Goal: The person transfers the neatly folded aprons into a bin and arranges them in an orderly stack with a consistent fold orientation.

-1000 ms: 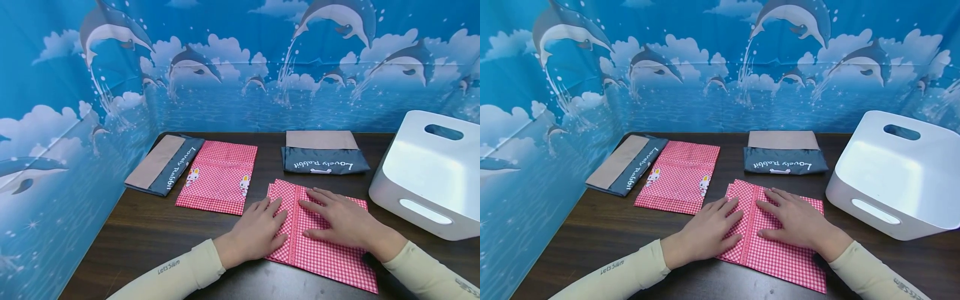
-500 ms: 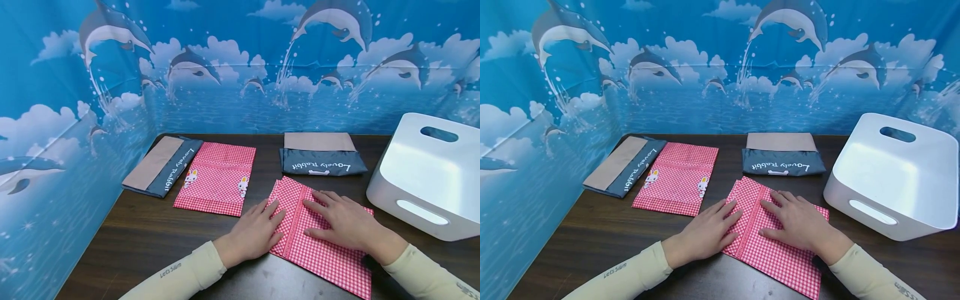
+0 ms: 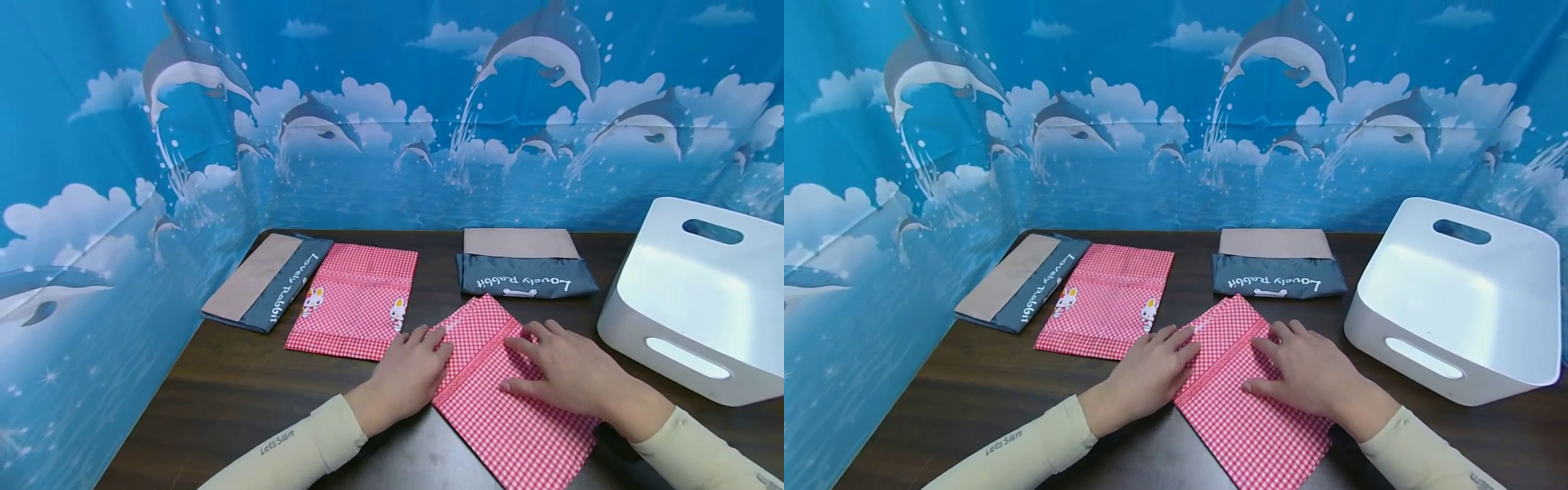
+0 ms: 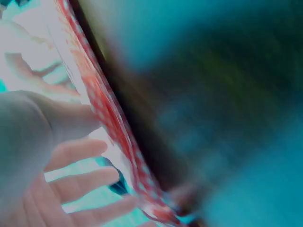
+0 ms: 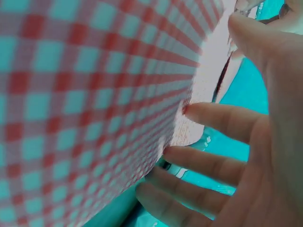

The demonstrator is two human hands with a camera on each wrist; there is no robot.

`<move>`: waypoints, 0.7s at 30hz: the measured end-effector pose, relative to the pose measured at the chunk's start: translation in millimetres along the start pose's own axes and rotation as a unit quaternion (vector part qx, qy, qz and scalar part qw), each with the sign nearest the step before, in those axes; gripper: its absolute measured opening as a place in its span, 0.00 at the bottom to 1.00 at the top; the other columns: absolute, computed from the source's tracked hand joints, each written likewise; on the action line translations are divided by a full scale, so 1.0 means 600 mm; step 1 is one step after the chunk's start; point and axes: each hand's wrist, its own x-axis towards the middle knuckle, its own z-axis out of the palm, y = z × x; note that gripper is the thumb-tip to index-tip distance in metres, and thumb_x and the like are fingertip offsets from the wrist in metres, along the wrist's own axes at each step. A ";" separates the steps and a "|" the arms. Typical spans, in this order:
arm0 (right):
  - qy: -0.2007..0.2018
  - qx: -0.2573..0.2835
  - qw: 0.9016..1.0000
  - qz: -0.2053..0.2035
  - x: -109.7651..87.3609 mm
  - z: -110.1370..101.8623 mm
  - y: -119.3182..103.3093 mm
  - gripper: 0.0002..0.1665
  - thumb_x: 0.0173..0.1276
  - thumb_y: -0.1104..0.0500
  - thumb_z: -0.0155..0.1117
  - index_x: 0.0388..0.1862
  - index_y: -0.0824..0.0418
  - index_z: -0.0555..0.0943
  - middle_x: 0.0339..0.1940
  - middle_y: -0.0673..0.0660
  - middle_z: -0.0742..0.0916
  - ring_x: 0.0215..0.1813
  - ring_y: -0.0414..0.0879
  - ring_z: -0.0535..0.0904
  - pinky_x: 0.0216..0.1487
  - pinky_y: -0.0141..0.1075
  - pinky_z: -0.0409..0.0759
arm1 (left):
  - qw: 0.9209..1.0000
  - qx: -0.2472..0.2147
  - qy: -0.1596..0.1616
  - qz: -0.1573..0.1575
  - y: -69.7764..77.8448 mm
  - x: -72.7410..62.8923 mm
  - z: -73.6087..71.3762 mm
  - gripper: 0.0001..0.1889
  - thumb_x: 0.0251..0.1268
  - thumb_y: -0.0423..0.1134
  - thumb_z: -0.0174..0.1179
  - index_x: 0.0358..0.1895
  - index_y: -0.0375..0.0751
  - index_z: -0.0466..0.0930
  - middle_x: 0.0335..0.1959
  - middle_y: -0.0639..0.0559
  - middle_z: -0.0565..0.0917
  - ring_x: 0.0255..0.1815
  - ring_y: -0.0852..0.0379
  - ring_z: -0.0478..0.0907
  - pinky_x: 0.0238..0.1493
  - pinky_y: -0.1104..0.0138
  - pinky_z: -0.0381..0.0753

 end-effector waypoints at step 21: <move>0.009 -0.014 1.000 -0.008 -0.003 -0.001 0.015 0.50 0.58 0.24 0.74 0.73 0.50 0.82 0.69 0.65 0.85 0.66 0.68 0.83 0.59 0.68 0.85 | 0.999 0.041 -0.009 -0.025 0.037 -0.001 -0.002 0.25 0.82 0.52 0.58 0.76 0.55 0.76 0.79 0.47 0.75 0.79 0.40 0.73 0.70 0.43 0.80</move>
